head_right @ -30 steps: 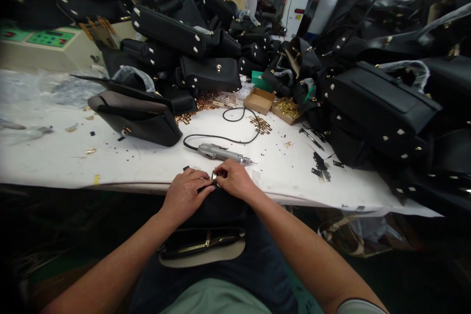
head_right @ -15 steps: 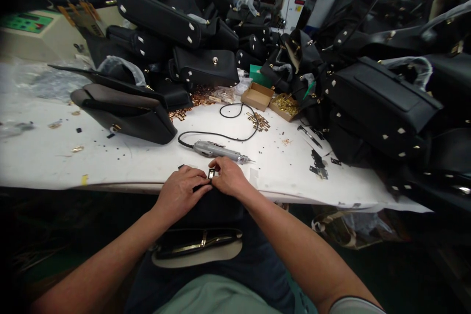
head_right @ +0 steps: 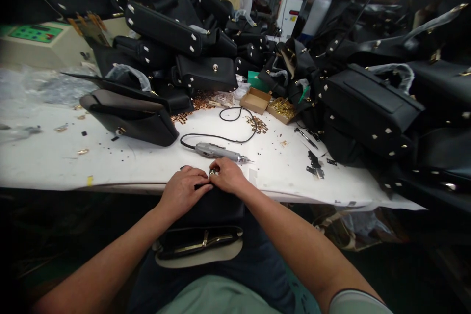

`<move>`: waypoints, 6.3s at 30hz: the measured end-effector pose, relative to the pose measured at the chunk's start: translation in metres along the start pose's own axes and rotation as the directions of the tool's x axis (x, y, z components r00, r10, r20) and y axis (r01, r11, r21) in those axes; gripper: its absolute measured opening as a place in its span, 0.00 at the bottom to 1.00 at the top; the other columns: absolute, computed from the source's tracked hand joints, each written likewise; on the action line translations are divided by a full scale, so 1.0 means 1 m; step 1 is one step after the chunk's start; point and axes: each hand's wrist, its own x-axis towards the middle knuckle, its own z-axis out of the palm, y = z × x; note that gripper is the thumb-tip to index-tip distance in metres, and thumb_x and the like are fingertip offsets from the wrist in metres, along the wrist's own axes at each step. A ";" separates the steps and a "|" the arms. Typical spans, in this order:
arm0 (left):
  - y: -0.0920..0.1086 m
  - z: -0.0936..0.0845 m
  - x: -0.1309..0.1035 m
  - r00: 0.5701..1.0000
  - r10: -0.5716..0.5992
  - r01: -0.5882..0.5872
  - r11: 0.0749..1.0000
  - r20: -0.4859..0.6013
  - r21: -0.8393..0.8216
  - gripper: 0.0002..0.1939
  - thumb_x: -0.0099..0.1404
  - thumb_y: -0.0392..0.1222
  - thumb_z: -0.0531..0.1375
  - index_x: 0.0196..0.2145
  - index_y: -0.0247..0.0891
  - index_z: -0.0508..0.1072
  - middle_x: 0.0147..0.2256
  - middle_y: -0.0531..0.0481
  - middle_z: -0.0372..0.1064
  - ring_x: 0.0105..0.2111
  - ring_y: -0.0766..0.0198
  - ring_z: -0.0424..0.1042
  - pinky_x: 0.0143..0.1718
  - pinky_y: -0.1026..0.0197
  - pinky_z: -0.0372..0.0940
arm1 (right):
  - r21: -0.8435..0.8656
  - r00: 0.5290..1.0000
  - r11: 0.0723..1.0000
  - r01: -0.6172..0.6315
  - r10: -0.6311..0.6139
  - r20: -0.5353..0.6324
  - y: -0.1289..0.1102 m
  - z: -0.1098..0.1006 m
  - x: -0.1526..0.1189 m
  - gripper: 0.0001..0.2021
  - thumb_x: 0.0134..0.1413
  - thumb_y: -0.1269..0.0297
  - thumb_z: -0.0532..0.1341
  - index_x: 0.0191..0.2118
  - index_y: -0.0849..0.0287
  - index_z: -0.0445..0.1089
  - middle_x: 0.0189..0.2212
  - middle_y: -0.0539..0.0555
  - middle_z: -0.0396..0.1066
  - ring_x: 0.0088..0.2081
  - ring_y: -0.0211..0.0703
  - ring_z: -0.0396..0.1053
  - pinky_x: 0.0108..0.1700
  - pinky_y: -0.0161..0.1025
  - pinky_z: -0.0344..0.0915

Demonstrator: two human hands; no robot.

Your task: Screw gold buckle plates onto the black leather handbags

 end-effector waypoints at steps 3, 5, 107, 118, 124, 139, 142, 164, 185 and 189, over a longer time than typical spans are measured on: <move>-0.001 0.001 -0.001 1.000 0.004 -0.004 1.000 0.000 -0.009 0.07 0.67 0.47 0.64 0.36 0.46 0.81 0.40 0.50 0.77 0.43 0.54 0.66 0.44 0.53 0.61 | -0.012 1.000 1.000 -0.007 0.008 0.007 -0.002 -0.002 -0.001 0.12 0.46 0.71 0.64 0.41 0.60 0.76 0.35 0.53 0.71 0.34 0.41 0.67 0.36 0.37 0.63; -0.001 0.000 -0.001 1.000 0.000 0.000 1.000 0.008 -0.010 0.07 0.66 0.47 0.64 0.36 0.46 0.81 0.40 0.51 0.77 0.42 0.55 0.66 0.43 0.53 0.61 | 0.052 0.997 0.998 -0.032 0.028 0.071 -0.002 -0.009 -0.002 0.15 0.44 0.74 0.63 0.41 0.60 0.76 0.34 0.51 0.72 0.32 0.40 0.67 0.35 0.36 0.63; 0.000 0.009 -0.009 0.993 0.048 -0.054 0.997 -0.105 -0.059 0.11 0.68 0.40 0.62 0.49 0.45 0.76 0.51 0.48 0.74 0.50 0.54 0.68 0.49 0.49 0.64 | -0.015 0.990 0.990 0.141 -0.140 0.035 0.006 -0.023 0.005 0.06 0.54 0.68 0.65 0.38 0.57 0.79 0.34 0.51 0.75 0.35 0.40 0.71 0.40 0.36 0.64; -0.003 0.010 -0.007 0.995 0.022 -0.032 0.995 -0.097 -0.097 0.12 0.67 0.41 0.64 0.48 0.44 0.76 0.51 0.49 0.75 0.50 0.53 0.68 0.50 0.48 0.64 | 0.038 0.975 0.980 0.197 -0.200 0.097 0.019 -0.019 -0.006 0.15 0.50 0.72 0.68 0.46 0.56 0.77 0.34 0.50 0.69 0.31 0.37 0.66 0.38 0.35 0.63; -0.004 0.011 -0.007 0.996 0.022 -0.030 0.995 -0.084 -0.099 0.13 0.67 0.41 0.65 0.49 0.43 0.75 0.52 0.49 0.74 0.50 0.53 0.67 0.50 0.48 0.63 | 0.018 0.964 0.968 0.248 -0.249 0.093 0.018 -0.021 -0.008 0.13 0.53 0.71 0.68 0.46 0.57 0.77 0.32 0.50 0.67 0.33 0.38 0.66 0.39 0.36 0.62; 0.000 0.010 -0.007 0.996 0.043 -0.046 0.998 -0.075 -0.033 0.13 0.68 0.41 0.63 0.50 0.43 0.75 0.53 0.49 0.73 0.51 0.53 0.67 0.49 0.48 0.64 | -0.015 0.966 0.967 0.253 -0.252 0.060 0.011 -0.019 -0.012 0.10 0.54 0.70 0.66 0.43 0.58 0.77 0.31 0.50 0.67 0.31 0.37 0.65 0.37 0.34 0.62; -0.002 0.011 -0.007 0.997 0.037 -0.040 0.998 -0.066 -0.046 0.13 0.69 0.41 0.62 0.50 0.43 0.75 0.53 0.50 0.73 0.50 0.53 0.67 0.49 0.48 0.64 | -0.089 0.959 0.956 0.280 -0.273 0.076 0.009 -0.019 -0.015 0.08 0.55 0.71 0.64 0.42 0.58 0.77 0.31 0.50 0.66 0.31 0.37 0.64 0.37 0.34 0.61; 0.013 -0.001 -0.006 0.999 0.050 -0.051 0.988 0.014 0.142 0.13 0.71 0.39 0.58 0.52 0.41 0.73 0.55 0.48 0.71 0.51 0.51 0.67 0.47 0.47 0.65 | -0.194 0.949 0.929 0.314 -0.303 0.084 0.012 -0.018 -0.010 0.10 0.52 0.68 0.64 0.42 0.59 0.76 0.32 0.52 0.68 0.32 0.39 0.65 0.36 0.34 0.61; -0.002 0.007 -0.004 0.983 0.177 -0.157 0.944 -0.043 0.291 0.15 0.72 0.41 0.55 0.53 0.43 0.75 0.55 0.49 0.73 0.51 0.51 0.70 0.44 0.50 0.68 | -0.475 0.948 0.860 0.186 -0.284 -0.143 0.008 -0.039 0.000 0.13 0.61 0.58 0.62 0.49 0.55 0.73 0.46 0.57 0.72 0.46 0.48 0.68 0.48 0.42 0.63; -0.010 0.012 -0.001 0.969 0.232 -0.198 0.933 -0.085 0.301 0.17 0.72 0.45 0.53 0.52 0.44 0.77 0.54 0.49 0.74 0.50 0.51 0.71 0.43 0.51 0.70 | -0.594 0.983 0.798 0.099 -0.171 -0.066 0.014 -0.045 0.024 0.19 0.58 0.50 0.64 0.48 0.58 0.72 0.43 0.60 0.73 0.47 0.55 0.69 0.46 0.48 0.66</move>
